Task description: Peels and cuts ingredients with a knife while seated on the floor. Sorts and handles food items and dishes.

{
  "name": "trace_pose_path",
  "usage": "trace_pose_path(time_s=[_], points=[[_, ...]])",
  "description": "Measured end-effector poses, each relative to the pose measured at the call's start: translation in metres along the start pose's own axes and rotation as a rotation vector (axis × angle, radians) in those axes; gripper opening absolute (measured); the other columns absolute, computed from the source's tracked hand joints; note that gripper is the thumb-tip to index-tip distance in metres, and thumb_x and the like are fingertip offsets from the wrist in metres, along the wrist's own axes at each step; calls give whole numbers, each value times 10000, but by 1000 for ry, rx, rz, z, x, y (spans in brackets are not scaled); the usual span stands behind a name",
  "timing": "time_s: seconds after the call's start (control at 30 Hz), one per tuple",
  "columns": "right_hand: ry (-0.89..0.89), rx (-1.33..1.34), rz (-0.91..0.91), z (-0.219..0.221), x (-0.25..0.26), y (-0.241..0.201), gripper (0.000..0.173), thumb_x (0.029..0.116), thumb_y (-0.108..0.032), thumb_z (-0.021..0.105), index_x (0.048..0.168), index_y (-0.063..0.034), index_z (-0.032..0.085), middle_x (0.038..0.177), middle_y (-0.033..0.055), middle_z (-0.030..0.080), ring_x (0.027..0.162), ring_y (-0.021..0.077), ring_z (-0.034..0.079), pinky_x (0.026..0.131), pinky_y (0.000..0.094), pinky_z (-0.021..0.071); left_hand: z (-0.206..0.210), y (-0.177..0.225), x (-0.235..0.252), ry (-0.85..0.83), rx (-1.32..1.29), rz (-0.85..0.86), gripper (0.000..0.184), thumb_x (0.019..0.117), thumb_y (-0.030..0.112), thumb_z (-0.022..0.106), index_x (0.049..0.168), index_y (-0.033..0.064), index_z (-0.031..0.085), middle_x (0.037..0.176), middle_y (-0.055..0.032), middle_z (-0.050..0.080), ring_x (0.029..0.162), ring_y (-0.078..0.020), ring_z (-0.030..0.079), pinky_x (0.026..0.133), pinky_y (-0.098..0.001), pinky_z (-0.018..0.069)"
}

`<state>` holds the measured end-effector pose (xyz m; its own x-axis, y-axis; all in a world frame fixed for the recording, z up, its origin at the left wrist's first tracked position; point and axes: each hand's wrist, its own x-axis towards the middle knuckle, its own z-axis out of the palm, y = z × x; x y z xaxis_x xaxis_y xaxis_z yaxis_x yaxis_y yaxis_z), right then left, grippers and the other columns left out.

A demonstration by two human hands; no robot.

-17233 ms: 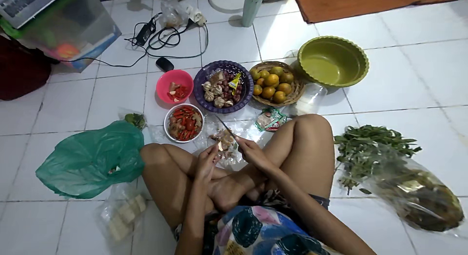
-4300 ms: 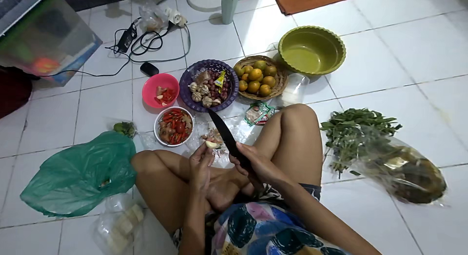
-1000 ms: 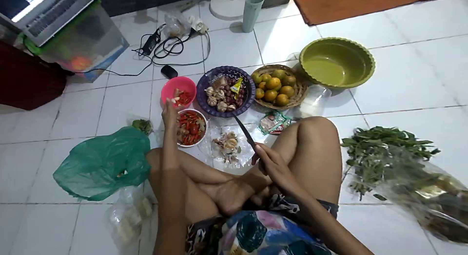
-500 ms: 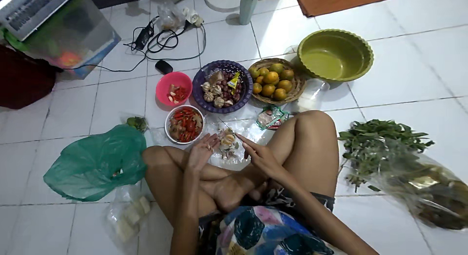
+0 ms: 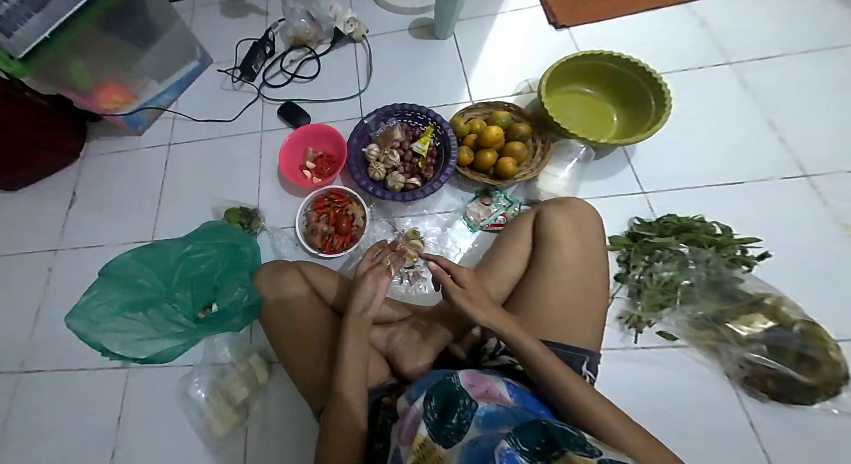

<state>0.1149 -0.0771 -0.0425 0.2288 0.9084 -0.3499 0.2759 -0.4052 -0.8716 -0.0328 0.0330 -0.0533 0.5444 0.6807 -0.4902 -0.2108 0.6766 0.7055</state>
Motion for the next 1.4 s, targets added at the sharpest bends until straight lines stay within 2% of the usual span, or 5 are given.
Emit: trace_pose_path(time_s=[0.27,0.67,1.0,1.2,1.4], points=[[92,-55,-113,28,2,-4,383,939,-258,712,1123,71,642,726,49,594,600,80,526,593,239,458,24,-9,-14,111,-46,-36,330,1063,-24,262,1349,-74,417,1235,-142,645,1057,-145,672,927,-292,535],[101,304,198,11,10,-12,108,973,-77,624,979,29,644,643,-49,496,501,-5,431,500,171,388,34,-22,-16,185,-99,-12,295,1065,31,238,1170,-46,503,966,-60,633,889,-125,651,868,-291,542],[-29,714,347,-3,7,-24,300,1085,-127,464,807,-65,555,548,-56,510,388,-8,402,401,138,369,25,-35,-17,86,189,98,138,1004,6,557,1049,-48,675,878,17,671,753,-5,590,755,-188,507],[-14,708,311,0,8,-26,292,1091,-123,446,841,-44,575,558,-48,543,390,-9,412,405,140,376,25,-33,-17,154,152,129,92,974,-31,595,1013,-44,677,871,4,683,765,-20,614,755,-200,526],[-45,348,207,-1,8,-21,317,1098,-160,439,1278,39,608,795,-19,641,463,-24,399,454,158,366,18,-24,-9,264,42,59,141,1032,29,534,1095,-40,640,820,22,610,639,3,514,638,-150,462]])
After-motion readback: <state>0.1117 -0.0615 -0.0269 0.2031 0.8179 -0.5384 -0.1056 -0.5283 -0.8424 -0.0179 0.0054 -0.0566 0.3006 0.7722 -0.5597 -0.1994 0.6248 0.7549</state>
